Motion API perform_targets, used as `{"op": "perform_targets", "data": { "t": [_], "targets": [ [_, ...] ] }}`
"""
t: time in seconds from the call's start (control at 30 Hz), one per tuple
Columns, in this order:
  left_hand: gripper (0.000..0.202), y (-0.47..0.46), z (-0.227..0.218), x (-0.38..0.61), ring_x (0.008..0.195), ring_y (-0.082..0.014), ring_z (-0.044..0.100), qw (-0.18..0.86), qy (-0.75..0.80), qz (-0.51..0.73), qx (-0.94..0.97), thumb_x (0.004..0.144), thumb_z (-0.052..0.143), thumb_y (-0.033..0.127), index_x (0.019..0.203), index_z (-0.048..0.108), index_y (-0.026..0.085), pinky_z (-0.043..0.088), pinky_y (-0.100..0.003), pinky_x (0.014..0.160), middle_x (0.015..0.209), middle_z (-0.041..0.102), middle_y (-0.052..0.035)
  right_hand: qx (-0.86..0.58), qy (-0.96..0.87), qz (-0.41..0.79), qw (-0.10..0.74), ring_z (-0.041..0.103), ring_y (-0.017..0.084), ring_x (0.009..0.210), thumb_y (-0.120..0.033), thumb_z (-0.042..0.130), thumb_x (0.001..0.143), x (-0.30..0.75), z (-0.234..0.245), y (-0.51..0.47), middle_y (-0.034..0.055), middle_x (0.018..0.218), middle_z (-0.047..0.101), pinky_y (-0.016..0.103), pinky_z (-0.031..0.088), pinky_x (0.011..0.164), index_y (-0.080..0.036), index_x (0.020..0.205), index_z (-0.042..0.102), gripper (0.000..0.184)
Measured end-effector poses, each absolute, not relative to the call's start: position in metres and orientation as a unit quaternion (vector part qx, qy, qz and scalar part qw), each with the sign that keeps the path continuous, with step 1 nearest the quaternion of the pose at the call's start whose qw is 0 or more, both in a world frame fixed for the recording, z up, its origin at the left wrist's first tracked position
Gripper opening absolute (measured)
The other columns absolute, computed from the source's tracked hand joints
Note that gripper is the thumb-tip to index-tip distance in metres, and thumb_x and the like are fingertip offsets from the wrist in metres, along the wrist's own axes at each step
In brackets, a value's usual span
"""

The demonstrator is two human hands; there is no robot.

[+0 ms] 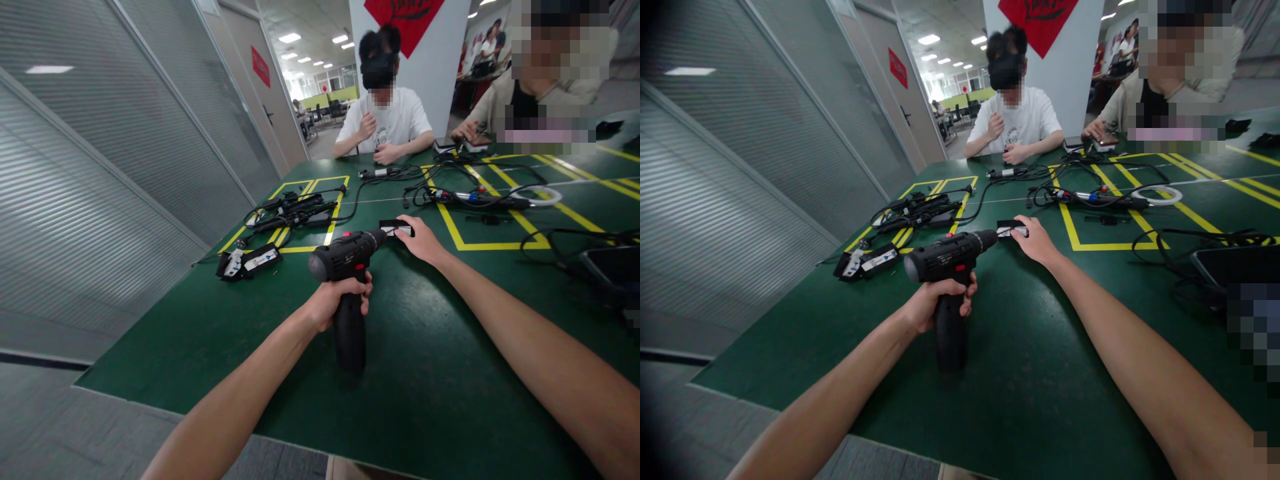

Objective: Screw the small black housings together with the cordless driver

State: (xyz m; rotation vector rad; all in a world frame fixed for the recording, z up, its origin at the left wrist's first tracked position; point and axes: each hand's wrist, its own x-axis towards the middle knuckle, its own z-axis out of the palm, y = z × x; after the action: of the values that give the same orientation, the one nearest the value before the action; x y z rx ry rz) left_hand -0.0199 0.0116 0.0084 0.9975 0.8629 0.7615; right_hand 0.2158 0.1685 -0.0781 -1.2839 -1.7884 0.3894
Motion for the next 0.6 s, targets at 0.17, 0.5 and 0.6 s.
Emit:
{"op": "perform_targets", "data": {
  "t": [0.17, 0.5, 0.6],
  "targets": [
    [0.027, 0.0105, 0.0079, -0.02, 0.054, -0.01, 0.056, 0.714, 0.386, 0.352, 0.466, 0.071, 0.059, 0.02, 0.096, 0.056, 0.012, 0.043, -0.026, 0.058, 0.081, 0.057, -0.0021, -0.515, -0.717, 0.159, 0.443, 0.058, 0.025, 0.107, -0.034, 0.057, 0.084, 0.2148, -0.076, 0.1683, 0.0088, 0.116, 0.059, 0.041, 0.042, 0.098, -0.023, 0.122, 0.06, 0.04],
    [0.029, 0.0077, 0.0077, -0.0207, 0.054, -0.01, 0.056, 0.707, 0.384, 0.353, 0.478, 0.071, 0.056, 0.019, 0.1, 0.055, 0.013, 0.044, -0.027, 0.059, 0.086, 0.06, -0.0041, -0.518, -0.706, 0.173, 0.452, 0.058, 0.025, 0.106, -0.033, 0.057, 0.083, 0.2132, -0.0748, 0.1674, 0.0081, 0.115, 0.059, 0.041, 0.043, 0.097, -0.024, 0.121, 0.061, 0.039],
    [0.028, 0.0065, 0.009, -0.021, 0.054, -0.0099, 0.056, 0.706, 0.386, 0.347, 0.482, 0.07, 0.057, 0.019, 0.098, 0.055, 0.013, 0.043, -0.026, 0.058, 0.087, 0.059, -0.0037, -0.519, -0.7, 0.183, 0.455, 0.058, 0.025, 0.106, -0.034, 0.058, 0.082, 0.2136, -0.074, 0.1669, 0.0079, 0.115, 0.06, 0.041, 0.043, 0.097, -0.025, 0.12, 0.062, 0.04]
  ]
}}
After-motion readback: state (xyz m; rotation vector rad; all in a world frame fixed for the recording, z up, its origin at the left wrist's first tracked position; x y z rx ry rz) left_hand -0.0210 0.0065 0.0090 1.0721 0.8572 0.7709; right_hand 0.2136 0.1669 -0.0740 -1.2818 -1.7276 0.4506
